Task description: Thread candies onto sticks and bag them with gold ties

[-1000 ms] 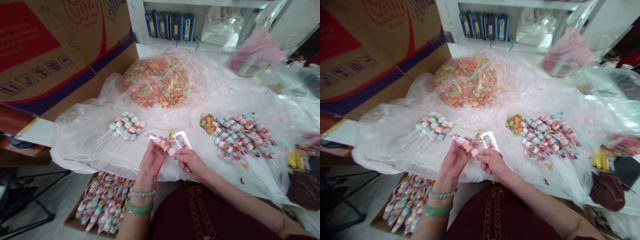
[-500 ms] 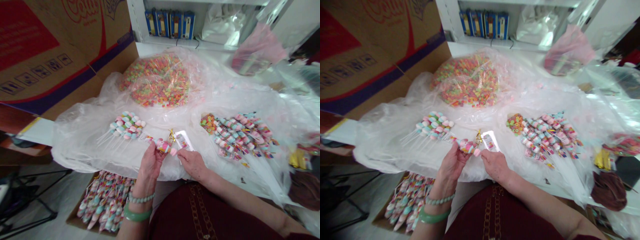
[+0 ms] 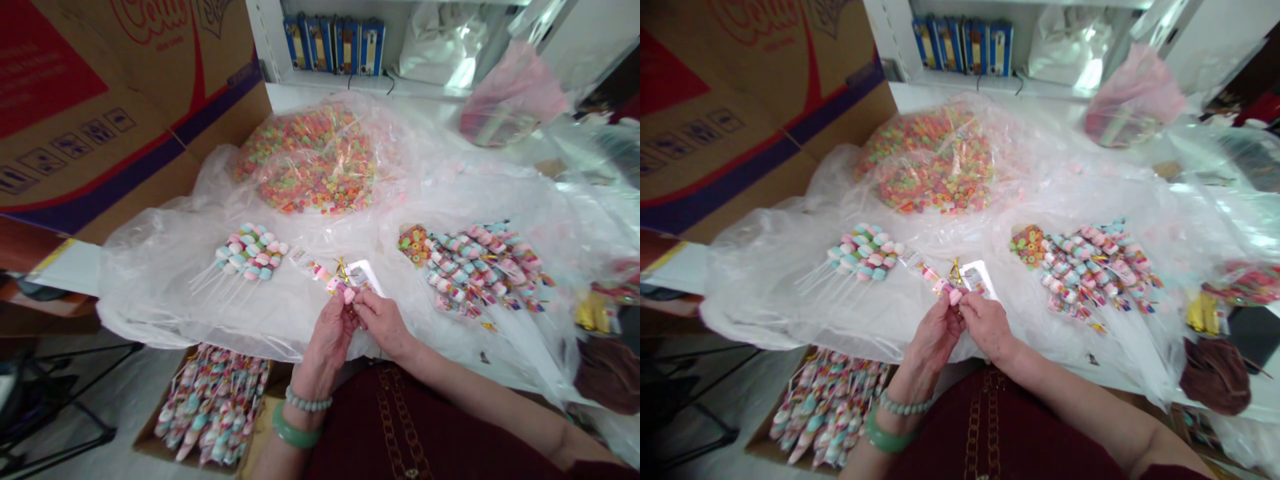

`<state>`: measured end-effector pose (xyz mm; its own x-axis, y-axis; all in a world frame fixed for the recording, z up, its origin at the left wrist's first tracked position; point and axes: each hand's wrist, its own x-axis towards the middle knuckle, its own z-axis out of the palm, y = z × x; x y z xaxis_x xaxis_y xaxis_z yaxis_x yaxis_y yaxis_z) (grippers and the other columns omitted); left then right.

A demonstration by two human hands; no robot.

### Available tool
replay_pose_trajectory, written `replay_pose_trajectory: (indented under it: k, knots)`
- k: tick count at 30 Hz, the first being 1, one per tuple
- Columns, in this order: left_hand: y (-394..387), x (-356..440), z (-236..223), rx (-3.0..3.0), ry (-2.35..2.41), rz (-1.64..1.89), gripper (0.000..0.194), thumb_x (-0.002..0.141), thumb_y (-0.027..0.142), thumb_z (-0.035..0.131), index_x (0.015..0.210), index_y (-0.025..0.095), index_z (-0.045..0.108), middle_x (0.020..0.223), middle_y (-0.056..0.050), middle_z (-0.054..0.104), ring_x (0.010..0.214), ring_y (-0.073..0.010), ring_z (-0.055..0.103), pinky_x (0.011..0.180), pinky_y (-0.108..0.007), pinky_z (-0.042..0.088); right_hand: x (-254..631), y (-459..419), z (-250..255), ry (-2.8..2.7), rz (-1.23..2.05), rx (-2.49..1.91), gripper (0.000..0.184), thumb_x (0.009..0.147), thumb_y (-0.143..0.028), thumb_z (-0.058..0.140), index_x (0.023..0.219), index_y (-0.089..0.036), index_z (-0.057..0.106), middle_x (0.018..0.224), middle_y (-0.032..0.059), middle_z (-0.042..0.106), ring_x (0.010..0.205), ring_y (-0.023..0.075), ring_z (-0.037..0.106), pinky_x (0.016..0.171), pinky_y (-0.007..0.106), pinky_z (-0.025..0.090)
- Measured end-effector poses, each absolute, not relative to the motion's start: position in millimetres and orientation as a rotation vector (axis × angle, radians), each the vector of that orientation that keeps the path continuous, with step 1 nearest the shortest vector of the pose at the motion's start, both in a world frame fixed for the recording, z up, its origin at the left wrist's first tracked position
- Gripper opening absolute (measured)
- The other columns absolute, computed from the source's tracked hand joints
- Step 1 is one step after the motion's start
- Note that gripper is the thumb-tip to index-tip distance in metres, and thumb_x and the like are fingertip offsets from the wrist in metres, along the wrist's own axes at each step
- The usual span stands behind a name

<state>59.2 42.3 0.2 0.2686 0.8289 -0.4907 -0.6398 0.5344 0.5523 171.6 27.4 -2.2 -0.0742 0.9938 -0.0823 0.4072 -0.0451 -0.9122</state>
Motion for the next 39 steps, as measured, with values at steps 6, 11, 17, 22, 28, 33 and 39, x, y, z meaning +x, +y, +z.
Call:
replay_pose_trajectory:
  k: [6, 11, 17, 22, 28, 33, 39]
  knots:
    - [63.4, 26.7, 2.6, 0.117, 0.708, 1.04, 0.029, 0.079, 0.032, 0.069, 0.103, 0.016, 0.065, 0.104, -0.009, 0.068, 0.096, -0.023, 0.064, 0.084, -0.038, 0.051, 177.5, 31.2, -0.5, -1.176, 1.613, -1.419, 0.014, 0.08, -0.028, 0.052, 0.07, -0.019, 0.056, 0.048, -0.0067, 0.047, 0.043, 0.0077, 0.038, 0.047, 0.02, 0.031]
    - [70.8, 31.7, 6.8, 0.047, 0.764, 1.141, 0.021, 0.087, 0.035, 0.06, 0.088, 0.015, 0.064, 0.072, -0.003, 0.064, 0.074, -0.0178, 0.064, 0.077, -0.036, 0.053, 172.2, 30.8, -2.4, -1.176, 1.641, -1.472, 0.012, 0.076, -0.022, 0.052, 0.065, -0.019, 0.054, 0.047, -0.0066, 0.049, 0.043, 0.0072, 0.037, 0.047, 0.02, 0.03]
    - [60.0, 61.9, 5.8, -0.009, 0.731, 1.098, 0.027, 0.088, 0.041, 0.057, 0.078, 0.015, 0.062, 0.067, -0.001, 0.059, 0.062, -0.012, 0.057, 0.058, -0.023, 0.05, 166.7, 32.6, -4.1, -1.126, 1.529, -1.469, 0.02, 0.078, -0.027, 0.052, 0.06, -0.019, 0.052, 0.048, -0.006, 0.047, 0.047, 0.0087, 0.041, 0.05, 0.021, 0.033]
    - [65.5, 42.9, 4.7, -0.066, 0.796, 1.146, 0.023, 0.09, 0.034, 0.055, 0.078, 0.015, 0.062, 0.068, -0.002, 0.06, 0.066, -0.014, 0.06, 0.07, -0.031, 0.054, 181.8, 27.1, -11.2, -1.384, 1.423, -1.509, 0.012, 0.077, -0.022, 0.053, 0.069, -0.019, 0.061, 0.058, -0.0045, 0.052, 0.059, 0.0107, 0.047, 0.057, 0.021, 0.034]
    - [62.1, 54.2, -0.9, 0.115, 0.916, 1.198, 0.012, 0.083, 0.023, 0.064, 0.075, 0.014, 0.064, 0.062, 0.001, 0.057, 0.058, -0.0095, 0.055, 0.061, -0.022, 0.048, 173.6, 30.8, -9.0, -1.649, 1.079, -1.58, 0.017, 0.082, -0.018, 0.05, 0.067, -0.019, 0.057, 0.069, -0.0014, 0.059, 0.07, 0.0134, 0.054, 0.066, 0.023, 0.038]
    - [57.0, 60.9, -6.4, 0.231, 0.956, 1.092, 0.02, 0.072, 0.028, 0.075, 0.074, 0.012, 0.064, 0.068, 0.0, 0.062, 0.06, -0.0095, 0.054, 0.058, -0.021, 0.046, 174.9, 28.8, -13.1, -1.944, 0.616, -1.526, 0.021, 0.091, -0.018, 0.042, 0.078, -0.019, 0.058, 0.08, 0.0051, 0.062, 0.078, 0.017, 0.057, 0.073, 0.027, 0.042]
    - [50.2, 53.8, -9.9, 0.37, 0.992, 0.993, 0.025, 0.067, 0.03, 0.079, 0.07, 0.013, 0.061, 0.046, 0.006, 0.045, 0.041, -0.0054, 0.037, 0.042, -0.019, 0.03, 184.4, 24.0, -17.9, -1.971, 0.542, -1.549, 0.026, 0.092, -0.017, 0.039, 0.109, -0.017, 0.057, 0.096, 0.0074, 0.065, 0.086, 0.0184, 0.06, 0.076, 0.027, 0.045]
